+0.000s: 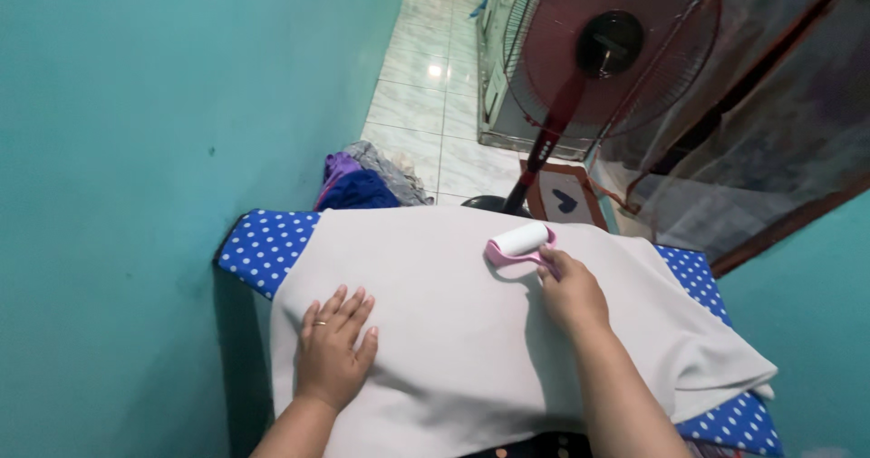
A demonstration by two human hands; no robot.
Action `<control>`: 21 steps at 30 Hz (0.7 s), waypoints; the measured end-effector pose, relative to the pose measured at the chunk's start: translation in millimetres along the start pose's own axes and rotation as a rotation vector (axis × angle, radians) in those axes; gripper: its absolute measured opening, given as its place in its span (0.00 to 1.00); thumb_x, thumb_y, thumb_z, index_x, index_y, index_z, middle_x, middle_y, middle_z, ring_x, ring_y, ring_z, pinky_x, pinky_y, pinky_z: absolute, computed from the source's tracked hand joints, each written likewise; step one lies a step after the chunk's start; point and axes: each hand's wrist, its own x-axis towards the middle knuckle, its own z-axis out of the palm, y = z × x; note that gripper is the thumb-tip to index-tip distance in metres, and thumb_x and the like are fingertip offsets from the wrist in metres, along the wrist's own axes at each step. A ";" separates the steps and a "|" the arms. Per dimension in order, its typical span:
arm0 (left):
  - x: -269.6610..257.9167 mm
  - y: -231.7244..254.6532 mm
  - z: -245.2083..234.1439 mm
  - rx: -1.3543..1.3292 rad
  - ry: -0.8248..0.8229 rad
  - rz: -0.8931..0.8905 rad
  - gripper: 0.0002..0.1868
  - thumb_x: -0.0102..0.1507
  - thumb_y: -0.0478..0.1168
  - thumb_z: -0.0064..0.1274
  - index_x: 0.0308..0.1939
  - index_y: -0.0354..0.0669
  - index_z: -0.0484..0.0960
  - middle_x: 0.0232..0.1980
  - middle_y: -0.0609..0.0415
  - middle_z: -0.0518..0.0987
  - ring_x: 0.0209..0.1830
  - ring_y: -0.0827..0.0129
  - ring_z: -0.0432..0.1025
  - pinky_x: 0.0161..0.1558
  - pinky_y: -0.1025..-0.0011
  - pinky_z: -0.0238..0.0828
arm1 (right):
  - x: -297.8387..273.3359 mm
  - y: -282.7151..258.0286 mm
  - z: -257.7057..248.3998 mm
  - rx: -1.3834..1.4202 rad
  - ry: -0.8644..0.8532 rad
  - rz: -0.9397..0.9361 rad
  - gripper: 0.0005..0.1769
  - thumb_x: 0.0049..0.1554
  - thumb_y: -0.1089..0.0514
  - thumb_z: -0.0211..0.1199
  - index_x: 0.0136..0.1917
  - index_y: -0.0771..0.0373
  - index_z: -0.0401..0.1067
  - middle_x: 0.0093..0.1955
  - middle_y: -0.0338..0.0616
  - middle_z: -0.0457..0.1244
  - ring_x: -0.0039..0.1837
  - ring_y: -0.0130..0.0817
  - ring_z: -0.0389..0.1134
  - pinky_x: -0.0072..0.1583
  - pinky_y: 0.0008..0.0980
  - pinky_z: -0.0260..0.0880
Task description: The person uses a pink lint roller to roll over a white fabric laid on a blue polka-dotted ironing board. They repeatedly smooth the fabric with their left hand and roll the lint roller across the surface, occasionally lifting and repositioning the fabric to cover different areas.
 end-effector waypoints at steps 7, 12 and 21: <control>-1.9 -3.3 6.8 0.000 0.059 0.029 0.23 0.62 0.50 0.48 0.58 0.51 0.83 0.66 0.56 0.78 0.73 0.59 0.62 0.72 0.50 0.48 | -37.8 90.8 -9.5 0.048 0.000 0.065 0.21 0.57 0.50 0.64 0.65 0.43 0.76 0.61 0.47 0.71 0.63 0.40 0.73 0.63 0.36 0.70; -1.6 -3.2 8.7 0.006 0.093 0.034 0.22 0.62 0.50 0.48 0.58 0.51 0.83 0.66 0.56 0.78 0.73 0.60 0.63 0.73 0.51 0.49 | -94.7 199.5 -28.4 0.210 -0.051 0.124 0.22 0.57 0.52 0.65 0.65 0.50 0.75 0.61 0.42 0.73 0.66 0.34 0.74 0.67 0.34 0.69; -8.5 -18.9 18.5 0.110 0.181 -0.017 0.25 0.60 0.54 0.51 0.58 0.54 0.82 0.68 0.52 0.77 0.75 0.56 0.62 0.73 0.48 0.45 | -117.4 331.3 -68.6 0.069 -0.297 0.329 0.21 0.58 0.54 0.70 0.66 0.51 0.77 0.64 0.37 0.70 0.69 0.29 0.72 0.73 0.33 0.65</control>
